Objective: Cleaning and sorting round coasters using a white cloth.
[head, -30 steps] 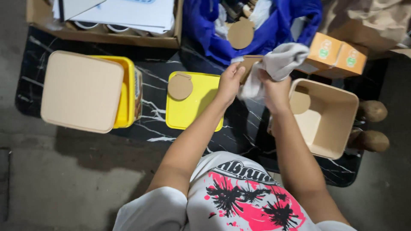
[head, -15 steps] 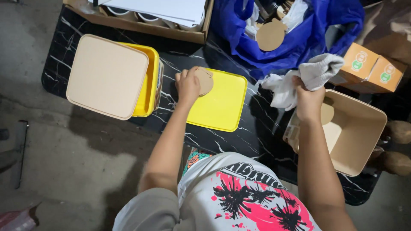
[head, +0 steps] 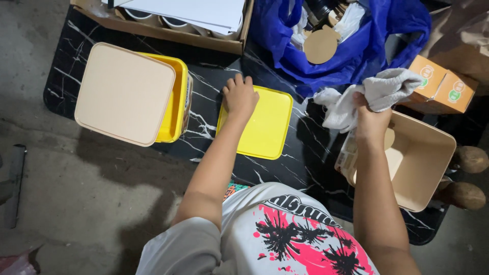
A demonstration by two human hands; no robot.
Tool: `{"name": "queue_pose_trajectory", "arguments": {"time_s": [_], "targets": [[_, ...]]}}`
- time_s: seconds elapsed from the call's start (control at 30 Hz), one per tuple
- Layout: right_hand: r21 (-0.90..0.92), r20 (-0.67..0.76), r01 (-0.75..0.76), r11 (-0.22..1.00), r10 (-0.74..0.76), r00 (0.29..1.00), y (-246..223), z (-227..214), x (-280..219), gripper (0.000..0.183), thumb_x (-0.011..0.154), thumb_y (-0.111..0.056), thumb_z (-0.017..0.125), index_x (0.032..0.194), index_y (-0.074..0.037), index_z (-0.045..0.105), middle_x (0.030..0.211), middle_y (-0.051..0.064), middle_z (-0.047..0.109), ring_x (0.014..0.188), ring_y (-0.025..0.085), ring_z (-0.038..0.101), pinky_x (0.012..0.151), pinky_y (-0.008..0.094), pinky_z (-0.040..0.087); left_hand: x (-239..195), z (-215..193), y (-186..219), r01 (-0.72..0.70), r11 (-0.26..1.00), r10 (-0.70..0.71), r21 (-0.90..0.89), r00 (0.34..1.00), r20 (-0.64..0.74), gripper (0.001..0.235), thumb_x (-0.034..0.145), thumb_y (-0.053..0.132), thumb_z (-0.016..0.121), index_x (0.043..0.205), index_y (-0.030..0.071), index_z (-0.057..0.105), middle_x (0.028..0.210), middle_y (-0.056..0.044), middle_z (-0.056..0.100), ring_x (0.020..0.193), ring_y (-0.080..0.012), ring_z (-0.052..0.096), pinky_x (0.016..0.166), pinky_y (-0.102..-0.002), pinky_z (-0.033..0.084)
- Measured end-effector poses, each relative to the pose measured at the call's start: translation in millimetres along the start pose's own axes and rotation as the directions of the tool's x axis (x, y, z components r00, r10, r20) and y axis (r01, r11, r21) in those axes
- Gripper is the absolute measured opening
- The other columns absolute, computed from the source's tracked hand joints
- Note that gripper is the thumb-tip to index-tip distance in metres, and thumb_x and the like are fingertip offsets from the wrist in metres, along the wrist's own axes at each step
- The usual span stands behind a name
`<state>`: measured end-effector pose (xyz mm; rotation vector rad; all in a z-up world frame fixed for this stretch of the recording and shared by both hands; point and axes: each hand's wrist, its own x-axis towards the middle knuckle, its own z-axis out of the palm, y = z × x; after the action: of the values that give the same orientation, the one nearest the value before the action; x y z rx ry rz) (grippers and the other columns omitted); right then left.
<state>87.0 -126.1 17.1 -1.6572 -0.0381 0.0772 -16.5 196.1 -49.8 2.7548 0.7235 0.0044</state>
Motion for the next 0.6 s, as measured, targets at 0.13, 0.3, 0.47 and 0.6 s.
{"name": "queue_pose_trajectory", "arguments": {"time_s": [0.13, 0.3, 0.47, 0.6], "targets": [[-0.008, -0.011, 0.016, 1.0, -0.016, 1.0, 9.3, -4.7, -0.1, 0.031, 0.095, -0.006, 0.081, 0.122, -0.002, 0.068, 0.119, 0.003, 0.069, 0.106, 0.014, 0.065, 0.095, 0.029, 0.053, 14.7, 63.4, -12.8, -0.014, 0.996, 0.028, 0.088, 0.987, -0.159, 0.02, 0.097, 0.02, 0.065, 0.115, 0.012, 0.071, 0.122, -0.01, 0.062, 0.117, -0.0374, 0.054, 0.098, -0.055, 0.043], [0.096, -0.047, -0.019, 0.995, 0.024, 0.999, 12.4, -8.3, 3.2, 0.035, 0.092, -0.004, 0.079, 0.123, -0.003, 0.064, 0.116, 0.003, 0.069, 0.104, 0.015, 0.066, 0.094, 0.03, 0.054, 16.8, 34.7, -6.1, -0.045, 0.999, 0.046, 0.011, 0.993, -0.107, 0.026, 0.087, 0.028, 0.071, 0.105, 0.01, 0.073, 0.115, -0.01, 0.065, 0.113, -0.0385, 0.055, 0.093, -0.055, 0.045], [0.246, -0.05, -0.08, 0.966, 0.095, 0.994, 14.0, -8.7, 5.2, 0.037, 0.092, -0.004, 0.076, 0.126, -0.002, 0.062, 0.118, 0.006, 0.067, 0.105, 0.018, 0.066, 0.093, 0.033, 0.055, 8.4, -11.0, 35.2, -0.158, 0.982, 0.181, 0.108, 0.952, -0.249, 0.031, 0.084, 0.038, 0.073, 0.097, 0.009, 0.074, 0.103, -0.009, 0.067, 0.105, -0.0329, 0.059, 0.095, -0.06, 0.044], [0.535, 0.143, -0.215, 0.817, 0.163, 0.976, -2.3, -12.8, 0.3, 0.049, 0.084, -0.001, 0.057, 0.133, 0.002, 0.06, 0.131, 0.011, 0.068, 0.124, 0.026, 0.064, 0.11, 0.038, 0.05, 32.0, 1.4, 81.3, -0.407, 0.863, 0.322, -0.298, 0.899, -0.296, 0.021, 0.103, 0.03, 0.066, 0.11, 0.01, 0.07, 0.111, -0.007, 0.066, 0.111, -0.0293, 0.061, 0.099, -0.045, 0.052]]}}
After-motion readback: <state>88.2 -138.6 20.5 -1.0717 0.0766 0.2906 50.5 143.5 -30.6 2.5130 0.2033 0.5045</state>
